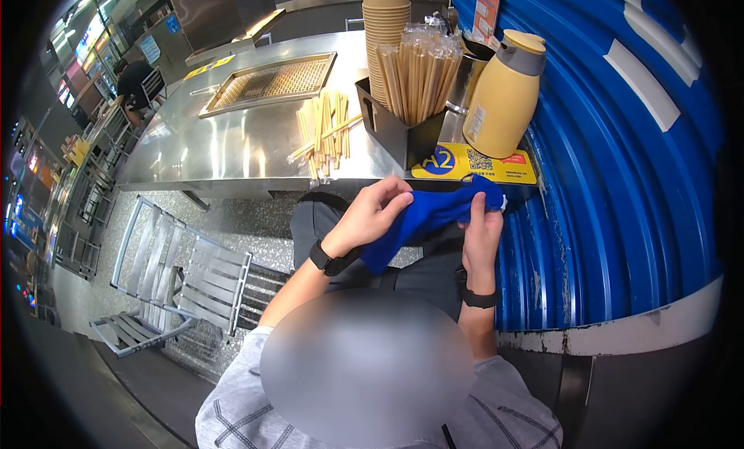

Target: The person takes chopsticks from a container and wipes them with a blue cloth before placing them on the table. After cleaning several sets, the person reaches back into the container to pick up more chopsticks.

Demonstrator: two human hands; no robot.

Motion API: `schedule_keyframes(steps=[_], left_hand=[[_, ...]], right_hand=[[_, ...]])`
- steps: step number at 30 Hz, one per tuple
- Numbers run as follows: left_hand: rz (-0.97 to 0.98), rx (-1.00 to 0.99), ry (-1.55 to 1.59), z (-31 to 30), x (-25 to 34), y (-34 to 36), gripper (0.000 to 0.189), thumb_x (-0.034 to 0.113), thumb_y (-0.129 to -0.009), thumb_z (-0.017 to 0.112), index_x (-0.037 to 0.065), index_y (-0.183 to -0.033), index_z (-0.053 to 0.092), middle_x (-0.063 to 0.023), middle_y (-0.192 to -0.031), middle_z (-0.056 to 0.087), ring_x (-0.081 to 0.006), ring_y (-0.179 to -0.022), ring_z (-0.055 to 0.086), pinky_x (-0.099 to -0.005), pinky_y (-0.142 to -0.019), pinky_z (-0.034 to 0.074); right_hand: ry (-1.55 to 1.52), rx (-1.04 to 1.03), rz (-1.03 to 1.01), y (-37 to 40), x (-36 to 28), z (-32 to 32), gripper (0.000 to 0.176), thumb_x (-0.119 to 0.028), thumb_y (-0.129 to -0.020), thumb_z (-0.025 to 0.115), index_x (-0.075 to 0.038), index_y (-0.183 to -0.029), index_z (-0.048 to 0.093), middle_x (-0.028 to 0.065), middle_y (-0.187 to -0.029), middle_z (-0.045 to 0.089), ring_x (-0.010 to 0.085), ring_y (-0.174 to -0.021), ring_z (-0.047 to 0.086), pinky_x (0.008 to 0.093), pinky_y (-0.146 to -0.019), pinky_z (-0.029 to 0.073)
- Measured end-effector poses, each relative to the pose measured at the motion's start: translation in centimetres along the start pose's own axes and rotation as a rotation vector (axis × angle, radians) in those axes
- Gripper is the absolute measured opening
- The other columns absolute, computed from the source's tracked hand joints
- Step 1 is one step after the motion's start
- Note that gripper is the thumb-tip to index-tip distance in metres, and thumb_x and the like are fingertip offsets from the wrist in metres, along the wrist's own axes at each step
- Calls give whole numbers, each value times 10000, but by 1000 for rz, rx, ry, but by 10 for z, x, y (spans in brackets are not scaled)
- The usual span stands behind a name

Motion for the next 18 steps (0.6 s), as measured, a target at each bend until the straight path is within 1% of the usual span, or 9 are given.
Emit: schedule_keyframes(steps=[4, 5, 7, 8, 11, 13, 15, 16, 18], left_hand=[[-20, 135, -37, 13, 0, 2, 193, 143, -938, 600, 4, -1069, 577, -14, -884, 612, -62, -796, 534, -225, -725, 456], [-10, 149, -45, 18, 12, 6, 218, 153, -914, 638, 25, -1075, 565, 11, -861, 582, -40, -761, 502, -204, -690, 435], [-1, 87, 81, 25, 28, 14, 255, 140, -882, 678, 48, -1081, 549, 29, -845, 564, -24, -752, 489, -186, -671, 415], [40, 73, 38, 28, 24, 15, 283, 117, -854, 709, 61, -1072, 538, 35, -855, 558, -24, -754, 496, -180, -675, 415], [38, 102, 165, 22, 18, 15, 278, 103, -857, 707, 54, -1075, 541, 24, -904, 574, -30, -793, 524, -187, -698, 435], [-11, 67, 358, 16, -5, 12, 200, 74, -915, 631, 29, -1091, 546, 13, -990, 600, -41, -892, 554, -213, -784, 461], [51, 92, 353, 15, -4, 10, 142, 93, -935, 601, 21, -1048, 555, 17, -910, 602, -38, -793, 544, -204, -721, 451], [43, 127, 346, 13, -4, 10, 130, 97, -946, 580, 16, -1045, 557, 14, -907, 604, -39, -800, 545, -205, -724, 451], [27, 197, 331, 7, -3, 9, 124, 106, -970, 539, 5, -1040, 560, 10, -901, 608, -43, -814, 547, -207, -731, 450]], right_hand=[[-58, -29, -131, 5, -23, 30, 204, -174, -924, 651, -69, -1094, 610, -34, -975, 591, 57, -882, 522, 229, -798, 425], [-24, -37, -12, 9, -23, 38, 171, -164, -901, 682, -78, -1024, 600, -36, -965, 585, 56, -877, 514, 232, -797, 418], [-89, -244, 36, 2, -3, 41, 240, -125, -887, 691, -76, -1067, 540, -12, -966, 592, 69, -889, 544, 228, -789, 435], [-179, -300, 114, 1, -2, 44, 279, -108, -878, 696, -77, -1089, 515, 1, -972, 595, 78, -898, 555, 228, -792, 443], [-421, -471, 339, -2, -11, 51, 437, -23, -842, 703, -72, -1171, 420, 57, -1008, 602, 123, -938, 598, 232, -818, 478], [-482, -493, 394, -4, -21, 49, 417, 17, -839, 684, -62, -1161, 430, 60, -1042, 593, 120, -958, 587, 245, -841, 477], [-409, -507, 329, -7, -26, 48, 405, 37, -834, 673, -54, -1152, 440, 66, -1048, 586, 118, -961, 579, 243, -840, 473], [-372, -513, 295, -9, -27, 47, 400, 47, -831, 668, -51, -1148, 444, 69, -1051, 582, 118, -962, 575, 242, -840, 470], [-89, -394, -1, -20, -26, 39, 381, 49, -827, 666, -42, -1133, 458, 68, -1041, 574, 115, -951, 566, 243, -839, 465]])
Point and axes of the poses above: each hand's wrist, its own y-axis away from the middle knuckle, its own z-axis out of the palm, x = y × z, the point moved 3 cm from there along -y, towards the middle knuckle
